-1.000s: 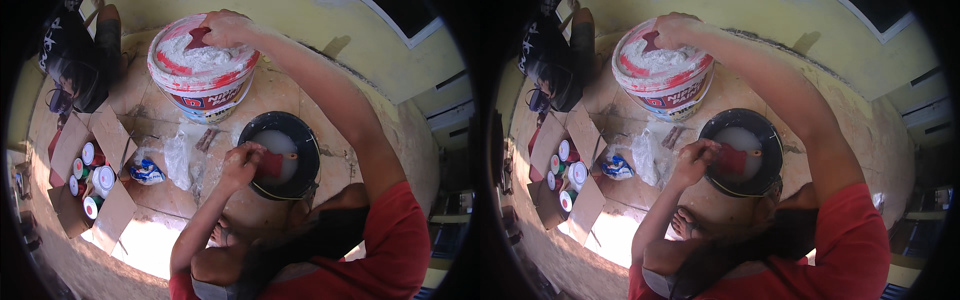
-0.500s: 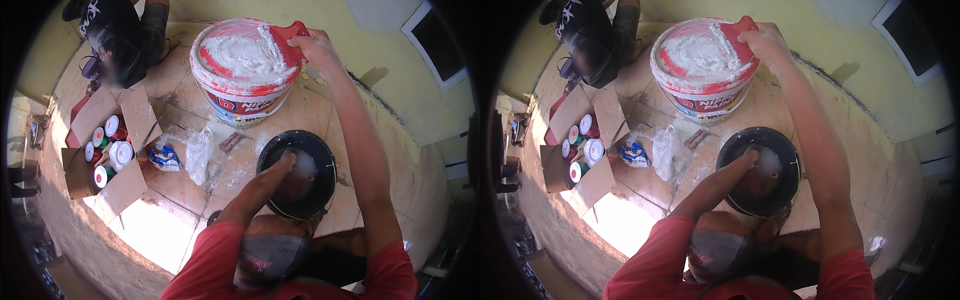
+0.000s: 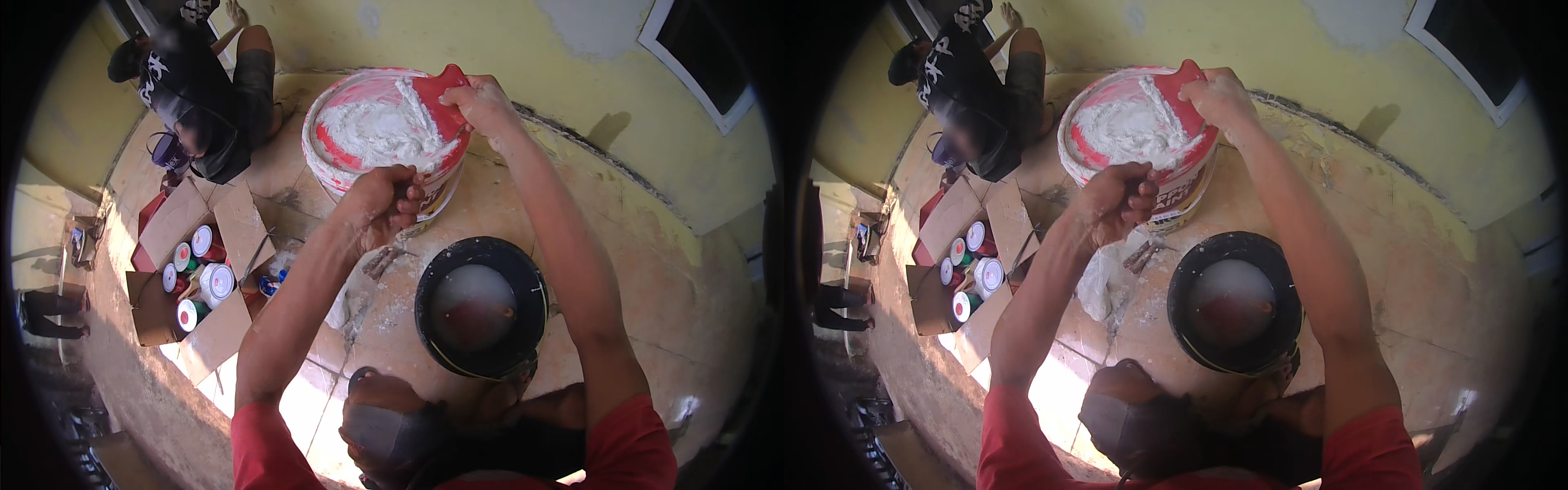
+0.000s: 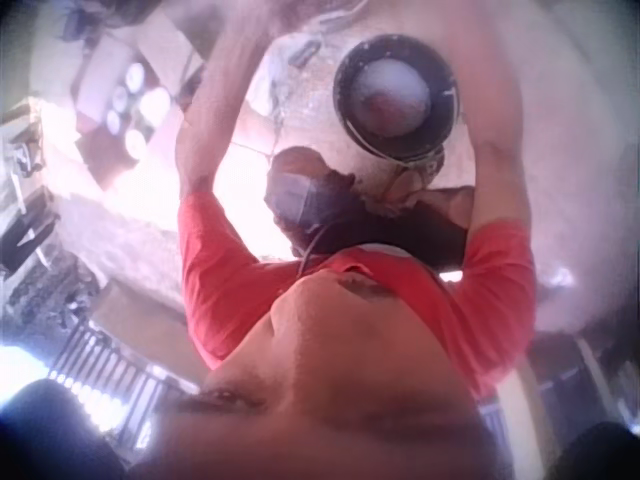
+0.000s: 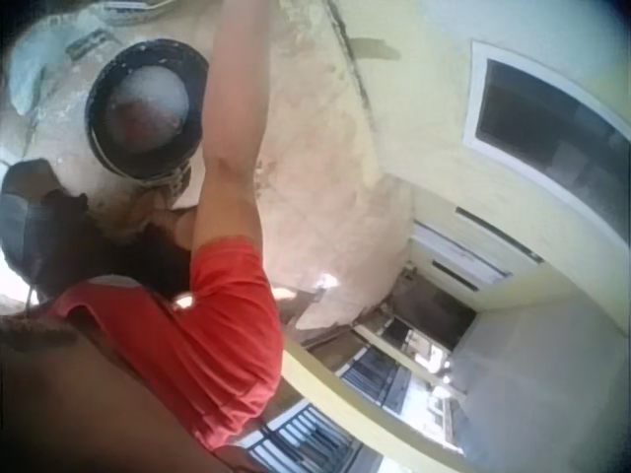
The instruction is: The person mixes a white plaster compound in a bucket using a trowel, then applies the mixture to a wall using a trowel and a plastic bag. The person works in a tiled area with paint cans and other materials nearby.
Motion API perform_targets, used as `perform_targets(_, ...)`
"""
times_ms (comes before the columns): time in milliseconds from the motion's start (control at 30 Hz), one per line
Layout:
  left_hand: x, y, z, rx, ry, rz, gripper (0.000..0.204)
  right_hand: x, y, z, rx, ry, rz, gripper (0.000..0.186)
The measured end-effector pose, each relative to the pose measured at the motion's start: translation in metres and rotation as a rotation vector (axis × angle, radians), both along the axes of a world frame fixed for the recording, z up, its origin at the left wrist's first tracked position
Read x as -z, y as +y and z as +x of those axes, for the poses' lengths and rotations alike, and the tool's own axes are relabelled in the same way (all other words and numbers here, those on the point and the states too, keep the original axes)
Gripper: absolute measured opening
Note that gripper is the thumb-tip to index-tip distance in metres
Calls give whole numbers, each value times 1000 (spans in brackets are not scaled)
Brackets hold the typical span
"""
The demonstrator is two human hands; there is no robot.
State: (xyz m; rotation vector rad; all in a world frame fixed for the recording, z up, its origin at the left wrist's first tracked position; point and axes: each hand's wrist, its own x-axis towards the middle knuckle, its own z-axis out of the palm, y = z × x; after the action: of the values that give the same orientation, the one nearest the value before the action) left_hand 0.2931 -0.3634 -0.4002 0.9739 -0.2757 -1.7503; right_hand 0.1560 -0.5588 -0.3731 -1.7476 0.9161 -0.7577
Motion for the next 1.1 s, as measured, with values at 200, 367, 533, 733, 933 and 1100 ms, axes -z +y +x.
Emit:
perform_targets(200,-68,-67,80,-263,-587,42,32,-1,-3,16,41,113,-109,25)
perform_targets(367,-70,-94,100,-186,-681,113,70,-12,13,19,41,299,-199,37)
perform_targets(533,-82,-59,57,-207,-691,5,62,-15,14,17,51,310,-225,37)
perform_targets(733,72,-8,-63,155,-437,0,33,-14,18,26,54,300,-200,37)
perform_targets(933,323,-11,-152,468,-595,-51,18,-10,6,7,50,244,-201,38)
perform_targets(1100,352,-14,-144,505,-706,-88,20,-6,20,20,28,173,-166,37)
